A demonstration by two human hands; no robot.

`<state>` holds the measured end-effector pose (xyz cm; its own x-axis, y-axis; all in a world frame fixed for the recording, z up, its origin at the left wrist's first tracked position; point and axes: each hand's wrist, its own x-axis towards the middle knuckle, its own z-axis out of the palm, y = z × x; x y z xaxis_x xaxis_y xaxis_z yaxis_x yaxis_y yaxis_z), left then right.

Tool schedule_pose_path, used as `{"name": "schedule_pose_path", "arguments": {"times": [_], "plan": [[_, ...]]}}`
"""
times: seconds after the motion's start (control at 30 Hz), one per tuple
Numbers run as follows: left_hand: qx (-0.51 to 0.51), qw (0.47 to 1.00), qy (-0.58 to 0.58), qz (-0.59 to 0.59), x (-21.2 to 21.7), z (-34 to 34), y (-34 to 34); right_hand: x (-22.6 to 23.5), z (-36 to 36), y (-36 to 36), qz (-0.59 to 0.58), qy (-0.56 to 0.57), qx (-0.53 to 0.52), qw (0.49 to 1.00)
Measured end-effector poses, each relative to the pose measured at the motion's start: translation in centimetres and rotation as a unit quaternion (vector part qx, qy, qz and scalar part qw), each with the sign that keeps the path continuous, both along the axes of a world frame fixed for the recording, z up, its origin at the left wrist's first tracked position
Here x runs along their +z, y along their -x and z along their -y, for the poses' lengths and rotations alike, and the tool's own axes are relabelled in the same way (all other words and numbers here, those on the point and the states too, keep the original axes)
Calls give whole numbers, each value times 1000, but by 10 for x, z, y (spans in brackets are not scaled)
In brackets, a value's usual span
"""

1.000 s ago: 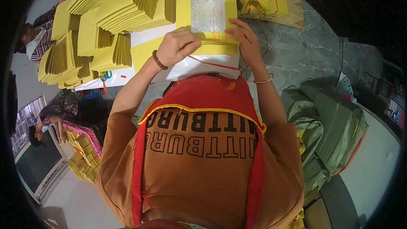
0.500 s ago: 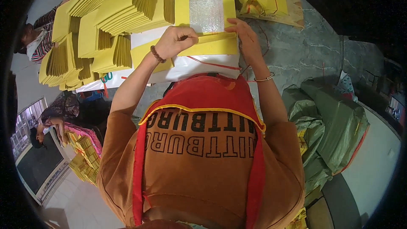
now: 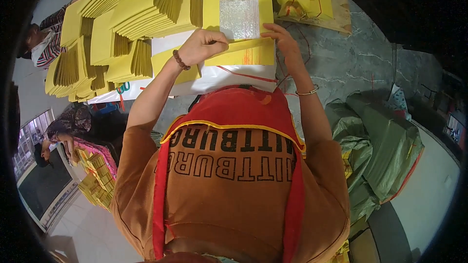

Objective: Applying silver foil squares manually onto yellow paper folders.

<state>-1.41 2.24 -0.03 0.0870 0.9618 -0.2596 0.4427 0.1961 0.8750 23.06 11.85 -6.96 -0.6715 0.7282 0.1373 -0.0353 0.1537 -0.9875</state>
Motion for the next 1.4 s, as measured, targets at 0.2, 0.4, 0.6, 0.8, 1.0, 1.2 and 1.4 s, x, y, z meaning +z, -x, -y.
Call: {"name": "schedule_pose_path", "arguments": {"times": [0.2, 0.4, 0.6, 0.8, 1.0, 1.2, 1.4], "plan": [[-29, 999, -20, 21, 8, 2, 4, 1, 2, 3, 65, -64, -10, 996], [-90, 932, -260, -236, 5, 10, 23, 0, 8, 9, 21, 76, -80, 994], [-60, 875, -351, -327, -6, 15, 21, 20, 0, 8, 132, -316, -81, 936], [-102, 901, -317, -278, 5, 47, 13, 36, 14, -3, 172, -395, 49, 901], [107, 964, -176, -165, -1, 31, 4, 33, 20, 12, 180, -36, -6, 983], [230, 967, -76, -74, -21, 7, 10, 37, 16, 37, 7, 86, -142, 986], [249, 967, -25, -52, -35, 0, 18, 35, 7, 35, 141, -108, -141, 974]]}}
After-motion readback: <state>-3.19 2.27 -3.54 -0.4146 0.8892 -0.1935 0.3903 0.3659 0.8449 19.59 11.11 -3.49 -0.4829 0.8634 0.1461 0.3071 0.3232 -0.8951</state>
